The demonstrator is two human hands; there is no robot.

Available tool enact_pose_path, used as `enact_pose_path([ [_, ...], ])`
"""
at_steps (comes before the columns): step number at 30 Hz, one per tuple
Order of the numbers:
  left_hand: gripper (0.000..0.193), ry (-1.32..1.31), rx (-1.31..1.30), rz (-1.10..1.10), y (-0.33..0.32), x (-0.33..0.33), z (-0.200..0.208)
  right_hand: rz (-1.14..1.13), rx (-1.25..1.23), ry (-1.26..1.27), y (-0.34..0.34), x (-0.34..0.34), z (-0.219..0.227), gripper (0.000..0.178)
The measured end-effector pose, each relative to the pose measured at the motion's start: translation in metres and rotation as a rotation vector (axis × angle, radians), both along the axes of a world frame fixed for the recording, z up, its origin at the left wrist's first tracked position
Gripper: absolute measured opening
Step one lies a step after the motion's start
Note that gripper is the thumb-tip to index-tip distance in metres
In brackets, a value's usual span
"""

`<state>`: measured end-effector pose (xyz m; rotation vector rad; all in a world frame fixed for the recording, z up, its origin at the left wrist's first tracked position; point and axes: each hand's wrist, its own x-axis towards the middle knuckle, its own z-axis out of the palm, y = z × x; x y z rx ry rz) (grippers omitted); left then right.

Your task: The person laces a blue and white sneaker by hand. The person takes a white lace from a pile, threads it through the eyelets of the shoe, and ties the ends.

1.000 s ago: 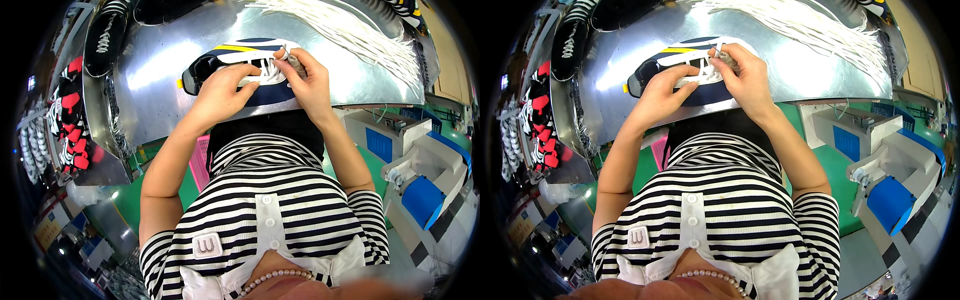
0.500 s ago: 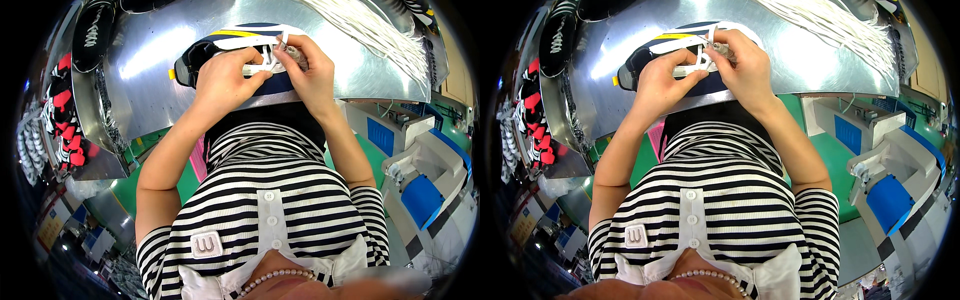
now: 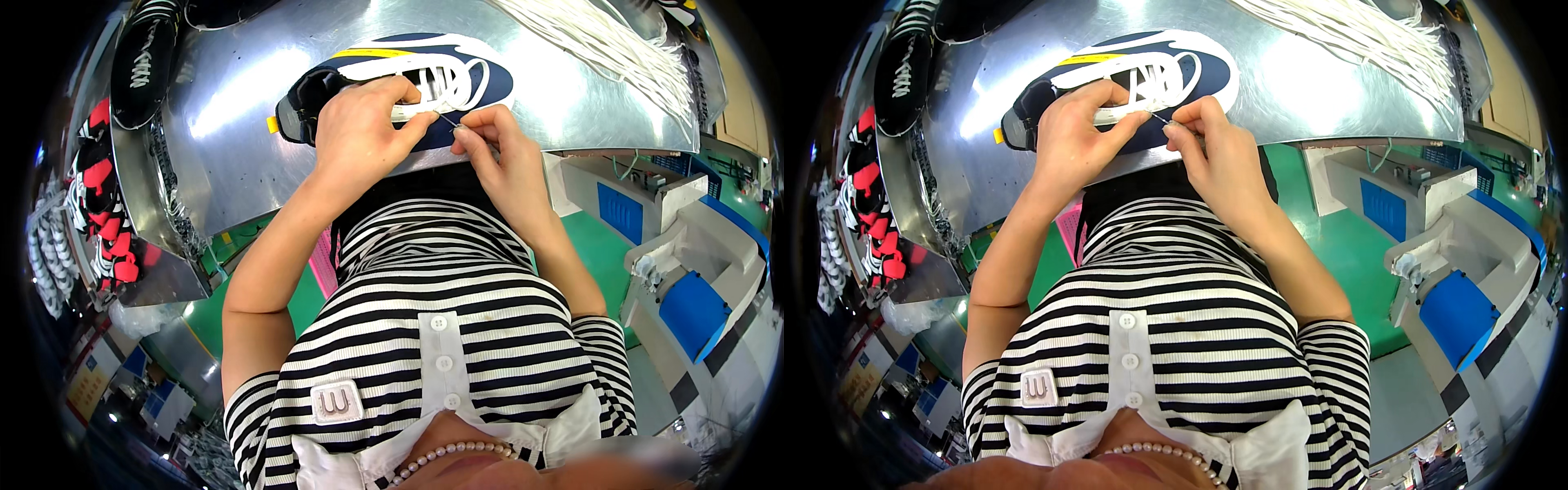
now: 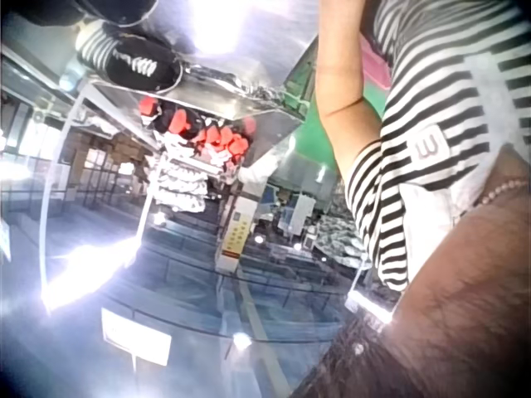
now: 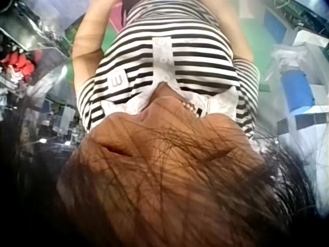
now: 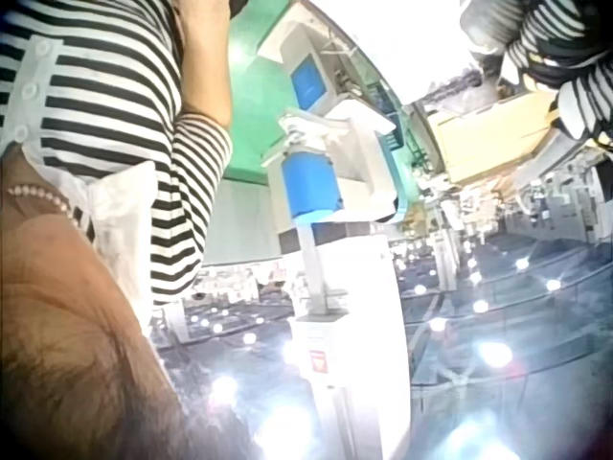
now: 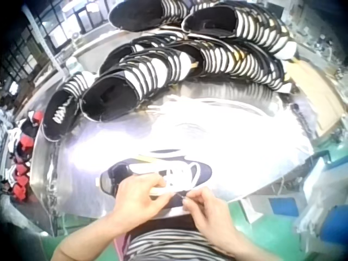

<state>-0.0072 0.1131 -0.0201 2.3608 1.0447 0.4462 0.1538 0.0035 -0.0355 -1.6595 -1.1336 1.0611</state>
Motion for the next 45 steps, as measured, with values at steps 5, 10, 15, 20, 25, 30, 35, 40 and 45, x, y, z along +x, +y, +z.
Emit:
enact_pose_path([
  [5, 0.023, -0.07, 0.04, -0.036, -0.009, 0.0, -0.002, -0.027, 0.023, -0.067, 0.005, -0.007, -0.008, 0.017],
  [10, 0.016, -0.119, 0.183, -0.112, -0.019, -0.002, -0.007, -0.035, 0.086, -0.093, 0.013, -0.019, -0.018, 0.024],
  [15, 0.014, -0.091, 0.305, -0.12, -0.016, -0.017, -0.001, 0.137, -0.161, -0.307, -0.007, 0.027, 0.029, 0.03],
  [20, 0.015, -0.132, 0.406, -0.257, -0.017, -0.019, 0.0, 0.17, 0.448, -0.441, 0.017, 0.031, 0.033, 0.024],
  [25, 0.018, -0.115, 0.489, -0.217, -0.02, -0.028, -0.001, 0.435, 0.267, -0.835, 0.041, -0.003, 0.022, 0.014],
  [30, 0.019, -0.134, 0.48, -0.23, -0.016, -0.032, -0.005, 0.442, 0.131, -0.487, 0.052, 0.003, 0.015, 0.015],
  [35, 0.018, -0.188, 0.324, -0.283, -0.009, -0.025, -0.006, 0.351, -0.007, -0.172, 0.068, 0.014, 0.021, 0.018],
  [40, 0.018, -0.114, 0.26, -0.303, -0.008, -0.024, 0.001, -0.078, 0.37, -0.069, 0.08, 0.089, 0.098, 0.021],
  [45, 0.038, -0.162, -0.003, -0.201, -0.006, -0.024, 0.007, 0.049, 0.258, 0.275, 0.059, 0.045, 0.069, 0.017],
])
